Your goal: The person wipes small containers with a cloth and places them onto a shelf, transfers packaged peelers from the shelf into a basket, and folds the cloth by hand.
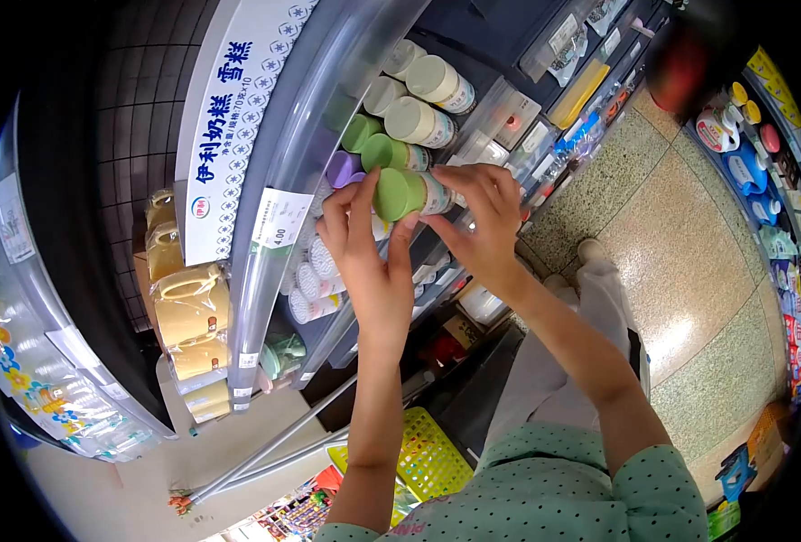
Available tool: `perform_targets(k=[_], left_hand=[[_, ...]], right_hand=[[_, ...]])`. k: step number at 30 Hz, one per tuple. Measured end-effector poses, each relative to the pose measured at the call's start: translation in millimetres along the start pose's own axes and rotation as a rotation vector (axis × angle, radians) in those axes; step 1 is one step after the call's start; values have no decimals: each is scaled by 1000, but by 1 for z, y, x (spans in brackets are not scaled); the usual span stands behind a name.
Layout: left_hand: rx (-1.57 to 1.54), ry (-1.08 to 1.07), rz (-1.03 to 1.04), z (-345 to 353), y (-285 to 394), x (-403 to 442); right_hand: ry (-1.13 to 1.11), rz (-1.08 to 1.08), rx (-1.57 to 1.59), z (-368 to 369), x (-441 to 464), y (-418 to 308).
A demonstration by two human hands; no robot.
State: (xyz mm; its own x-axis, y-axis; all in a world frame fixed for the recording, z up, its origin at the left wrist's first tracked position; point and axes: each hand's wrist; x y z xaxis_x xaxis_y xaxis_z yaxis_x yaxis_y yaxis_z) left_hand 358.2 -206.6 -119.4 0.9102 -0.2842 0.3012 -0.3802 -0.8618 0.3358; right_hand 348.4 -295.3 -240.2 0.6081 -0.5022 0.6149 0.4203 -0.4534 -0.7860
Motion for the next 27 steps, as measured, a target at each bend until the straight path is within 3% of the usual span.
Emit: perform_targets(k=[27], left_hand=[[-58,-24,-15,10,-15,15]], right_hand=[[101,48,-5,22,-2,9]])
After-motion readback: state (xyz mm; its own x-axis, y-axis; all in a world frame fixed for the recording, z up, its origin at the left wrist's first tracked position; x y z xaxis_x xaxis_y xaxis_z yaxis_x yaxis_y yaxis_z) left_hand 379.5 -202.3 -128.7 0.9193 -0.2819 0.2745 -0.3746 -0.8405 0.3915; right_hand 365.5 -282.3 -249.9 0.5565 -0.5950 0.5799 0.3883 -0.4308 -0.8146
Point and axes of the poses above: each hand's wrist, its own x-axis towards the middle knuckle, its own z-axis out of the palm, y = z × x, and after that the axes turned 7 degrees about -z, right-handed
